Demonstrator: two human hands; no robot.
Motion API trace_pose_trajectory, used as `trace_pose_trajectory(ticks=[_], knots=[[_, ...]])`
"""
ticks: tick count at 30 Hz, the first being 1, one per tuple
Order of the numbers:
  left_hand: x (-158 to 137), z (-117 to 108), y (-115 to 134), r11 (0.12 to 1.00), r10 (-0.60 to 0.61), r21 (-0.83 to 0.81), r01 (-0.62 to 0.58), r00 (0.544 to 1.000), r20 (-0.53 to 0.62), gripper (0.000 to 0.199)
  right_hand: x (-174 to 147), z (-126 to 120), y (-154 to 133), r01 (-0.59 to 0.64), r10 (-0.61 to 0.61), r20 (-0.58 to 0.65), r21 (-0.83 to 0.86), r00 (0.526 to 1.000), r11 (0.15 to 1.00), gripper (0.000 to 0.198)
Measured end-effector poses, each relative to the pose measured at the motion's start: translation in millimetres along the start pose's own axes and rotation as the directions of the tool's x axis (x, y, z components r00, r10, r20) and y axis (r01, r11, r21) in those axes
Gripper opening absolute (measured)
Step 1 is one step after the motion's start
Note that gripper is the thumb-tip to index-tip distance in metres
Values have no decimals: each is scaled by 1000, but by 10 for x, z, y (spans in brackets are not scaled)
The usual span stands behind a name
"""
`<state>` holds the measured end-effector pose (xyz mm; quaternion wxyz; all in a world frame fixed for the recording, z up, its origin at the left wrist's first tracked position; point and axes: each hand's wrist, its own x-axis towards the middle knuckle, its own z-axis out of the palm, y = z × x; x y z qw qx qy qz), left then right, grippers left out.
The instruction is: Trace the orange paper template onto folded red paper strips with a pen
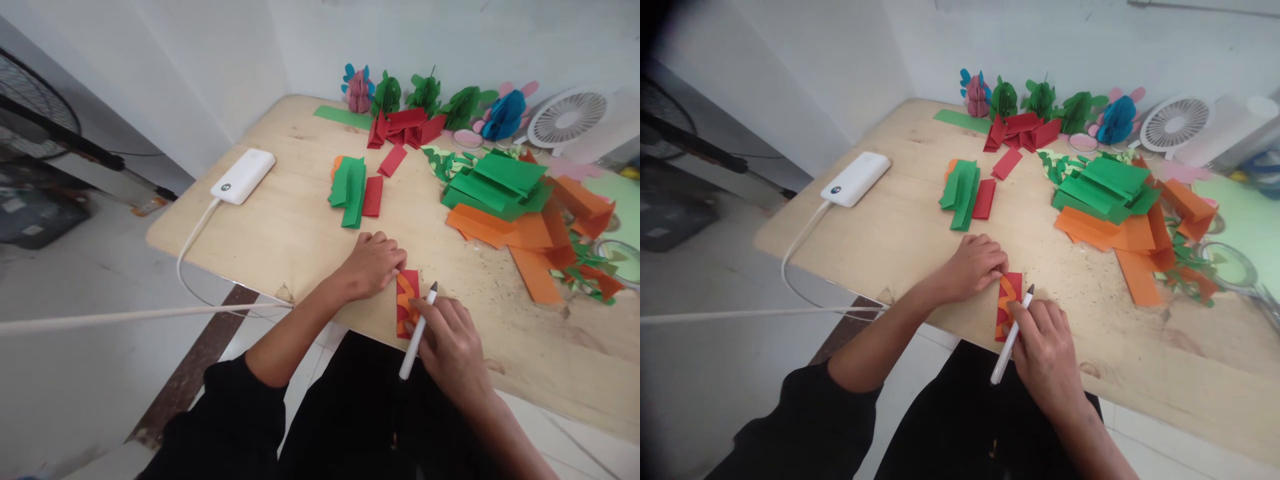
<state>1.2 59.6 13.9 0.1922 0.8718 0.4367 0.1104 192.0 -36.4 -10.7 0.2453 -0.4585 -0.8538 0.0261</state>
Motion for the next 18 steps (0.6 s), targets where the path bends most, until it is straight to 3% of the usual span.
trace_pose_trajectory(ticks=[18], knots=[[-9, 61, 10, 1000, -23, 19, 24, 999, -38, 7, -16, 14, 19, -9, 9, 19, -5, 1000, 1000, 32]])
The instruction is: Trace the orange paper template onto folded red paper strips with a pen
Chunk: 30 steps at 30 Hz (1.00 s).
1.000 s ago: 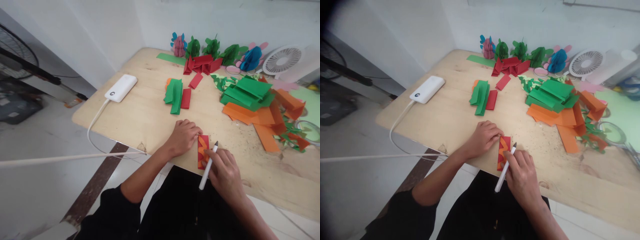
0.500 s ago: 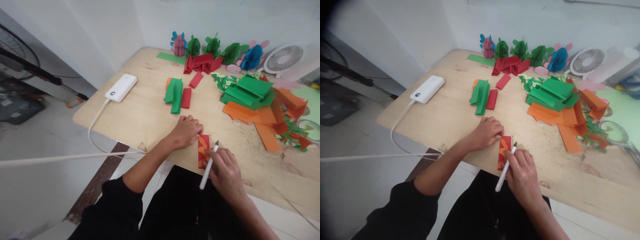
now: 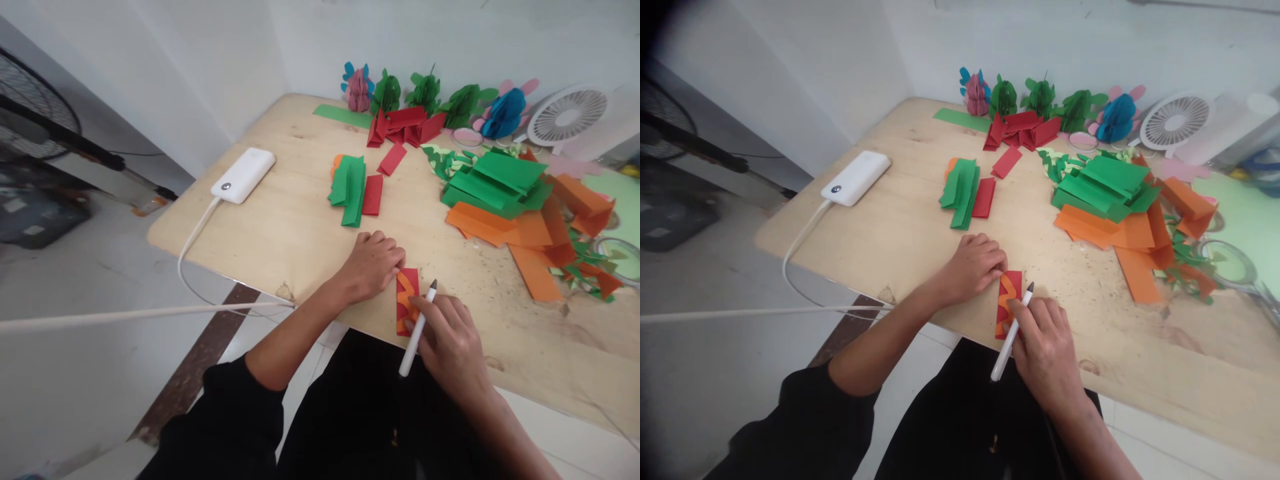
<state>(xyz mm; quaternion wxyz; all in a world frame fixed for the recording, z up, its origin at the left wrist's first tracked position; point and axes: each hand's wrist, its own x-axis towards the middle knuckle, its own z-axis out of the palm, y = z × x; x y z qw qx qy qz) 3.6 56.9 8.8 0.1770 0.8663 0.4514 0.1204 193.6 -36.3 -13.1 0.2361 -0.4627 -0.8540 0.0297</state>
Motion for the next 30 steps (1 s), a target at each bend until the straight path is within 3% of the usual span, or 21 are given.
trace_pose_trajectory(ticks=[30], knots=[[-20, -2, 21, 1000, -27, 3, 27, 1000, 3, 6, 10, -17, -18, 3, -3, -5, 5, 1000, 1000, 33]])
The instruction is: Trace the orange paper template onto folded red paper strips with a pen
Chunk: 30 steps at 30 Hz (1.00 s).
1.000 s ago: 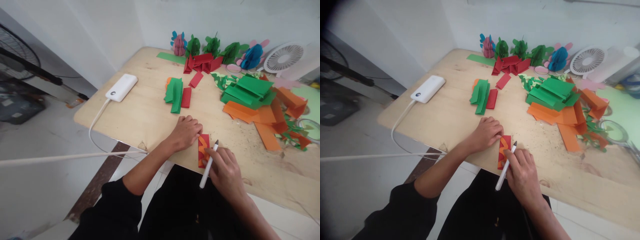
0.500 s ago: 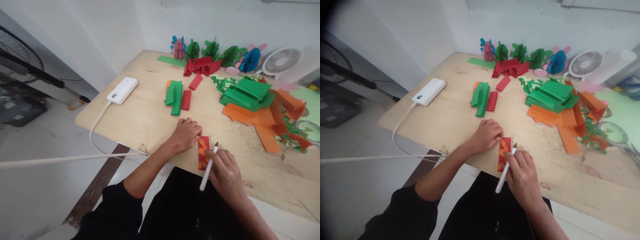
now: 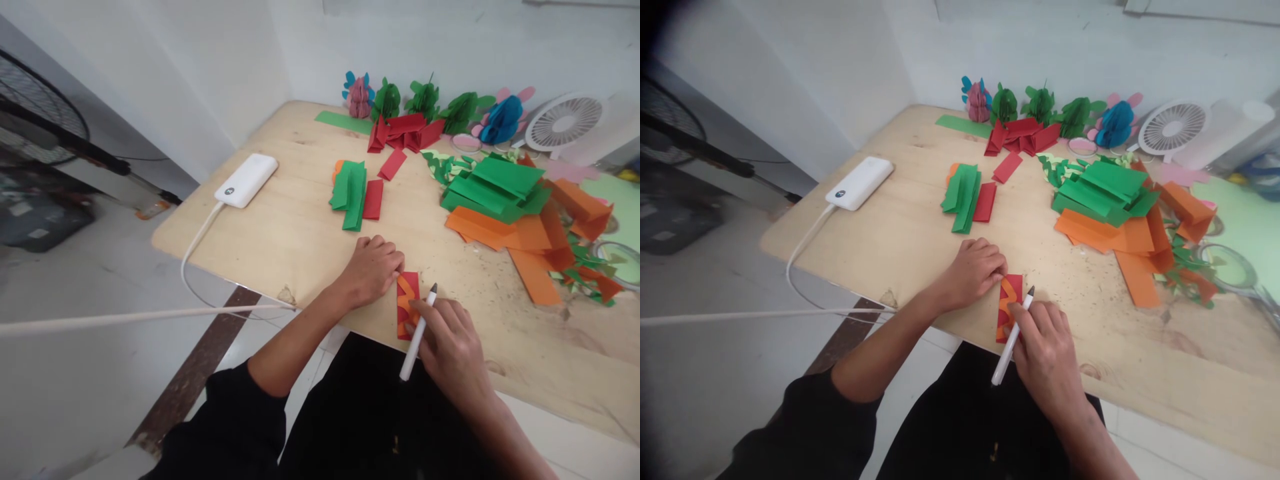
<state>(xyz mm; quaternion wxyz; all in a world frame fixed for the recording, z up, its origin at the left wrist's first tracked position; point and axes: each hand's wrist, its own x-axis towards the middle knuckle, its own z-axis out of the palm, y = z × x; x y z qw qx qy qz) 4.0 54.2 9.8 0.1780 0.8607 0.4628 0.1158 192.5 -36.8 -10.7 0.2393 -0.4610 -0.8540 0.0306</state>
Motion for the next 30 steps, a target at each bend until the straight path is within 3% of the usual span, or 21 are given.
trace_pose_trajectory(ticks=[6, 15, 30], knots=[[-23, 17, 16, 1000, -17, -22, 16, 999, -37, 7, -3, 18, 14, 7, -7, -14, 1, 1000, 1000, 33], [-43, 63, 10, 991, 111, 90, -103, 990, -82, 12, -1, 9, 5, -3, 3, -4, -9, 1000, 1000, 35], [-103, 136, 67, 995, 59, 95, -42, 980, -188, 11, 6, 7, 1, 14, -15, -24, -19, 1000, 1000, 28]])
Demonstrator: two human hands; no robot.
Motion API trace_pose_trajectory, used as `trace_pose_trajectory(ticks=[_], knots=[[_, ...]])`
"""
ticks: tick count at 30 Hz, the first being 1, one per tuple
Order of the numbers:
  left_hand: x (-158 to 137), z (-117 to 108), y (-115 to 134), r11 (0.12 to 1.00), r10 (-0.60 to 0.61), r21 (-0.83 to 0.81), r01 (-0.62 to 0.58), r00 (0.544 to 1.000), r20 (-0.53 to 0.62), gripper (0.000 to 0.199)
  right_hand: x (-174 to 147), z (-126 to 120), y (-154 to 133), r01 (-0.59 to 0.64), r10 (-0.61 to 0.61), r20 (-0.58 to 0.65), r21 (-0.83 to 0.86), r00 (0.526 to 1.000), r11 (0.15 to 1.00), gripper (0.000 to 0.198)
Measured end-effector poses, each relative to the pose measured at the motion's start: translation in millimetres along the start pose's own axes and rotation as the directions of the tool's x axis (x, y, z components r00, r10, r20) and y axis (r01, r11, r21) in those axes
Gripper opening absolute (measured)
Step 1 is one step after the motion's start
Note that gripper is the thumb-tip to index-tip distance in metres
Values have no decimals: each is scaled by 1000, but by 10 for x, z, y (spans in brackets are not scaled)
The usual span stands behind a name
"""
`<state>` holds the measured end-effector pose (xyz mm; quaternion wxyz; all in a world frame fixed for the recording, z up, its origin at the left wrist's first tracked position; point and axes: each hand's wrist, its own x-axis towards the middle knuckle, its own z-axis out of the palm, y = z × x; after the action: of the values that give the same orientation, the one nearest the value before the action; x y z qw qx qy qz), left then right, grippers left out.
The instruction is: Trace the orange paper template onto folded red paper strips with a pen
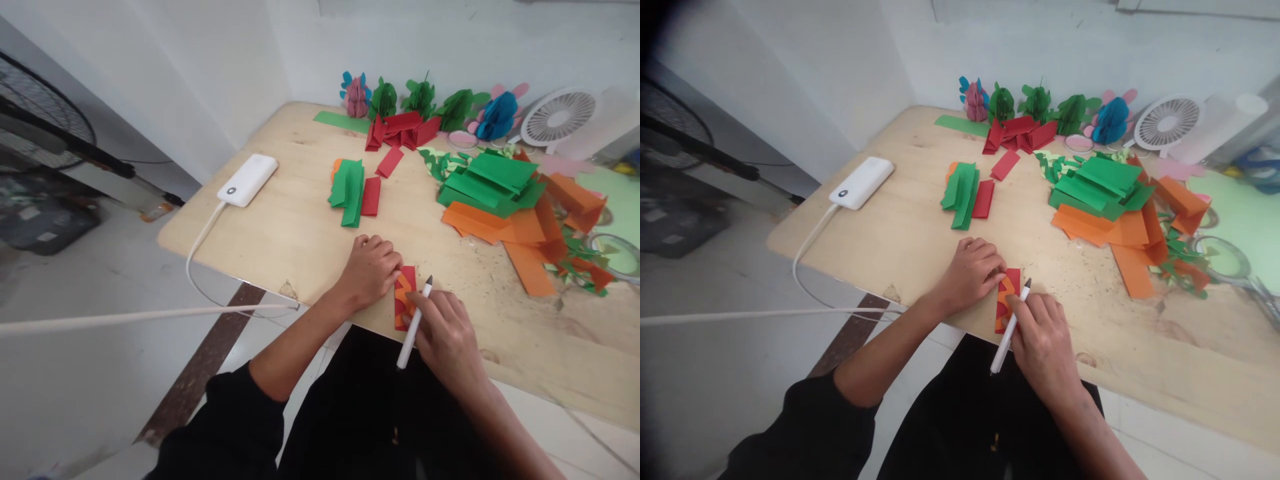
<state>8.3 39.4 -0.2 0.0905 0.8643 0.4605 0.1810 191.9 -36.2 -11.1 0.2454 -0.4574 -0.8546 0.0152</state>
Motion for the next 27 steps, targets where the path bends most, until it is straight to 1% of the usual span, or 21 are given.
trace_pose_trajectory(ticks=[3, 7, 10, 12, 15, 18, 24, 27], knots=[[-35, 37, 27, 997, 31, 71, -28, 999, -42, 10, -4, 10, 10, 1, -1, -1, -7, 1000, 1000, 29], [-65, 84, 46, 983, 102, 163, -85, 990, -98, 18, -1, 9, 5, -1, 0, -7, -6, 1000, 1000, 28], [-66, 103, 46, 979, 119, 180, -97, 986, -118, 24, 2, 2, -2, -6, 6, -4, -4, 1000, 1000, 29], [-72, 104, 53, 983, 97, 164, -77, 988, -117, 26, 1, 0, -1, -10, 10, -1, 0, 1000, 1000, 31], [-112, 75, 84, 994, 23, 106, -13, 995, -93, 25, -5, 6, 10, -8, 8, 2, -2, 1000, 1000, 32], [-181, 3, 135, 998, -32, 48, 34, 999, -43, 22, -10, 14, 22, -5, 5, 5, -3, 1000, 1000, 32], [-300, -140, 225, 998, -65, 10, 65, 995, 70, 30, -7, 6, 21, -9, 9, 16, -9, 1000, 1000, 34], [-334, -132, 254, 997, -71, 15, 70, 995, 73, 35, -4, 0, 16, -8, 9, 16, -16, 1000, 1000, 34]])
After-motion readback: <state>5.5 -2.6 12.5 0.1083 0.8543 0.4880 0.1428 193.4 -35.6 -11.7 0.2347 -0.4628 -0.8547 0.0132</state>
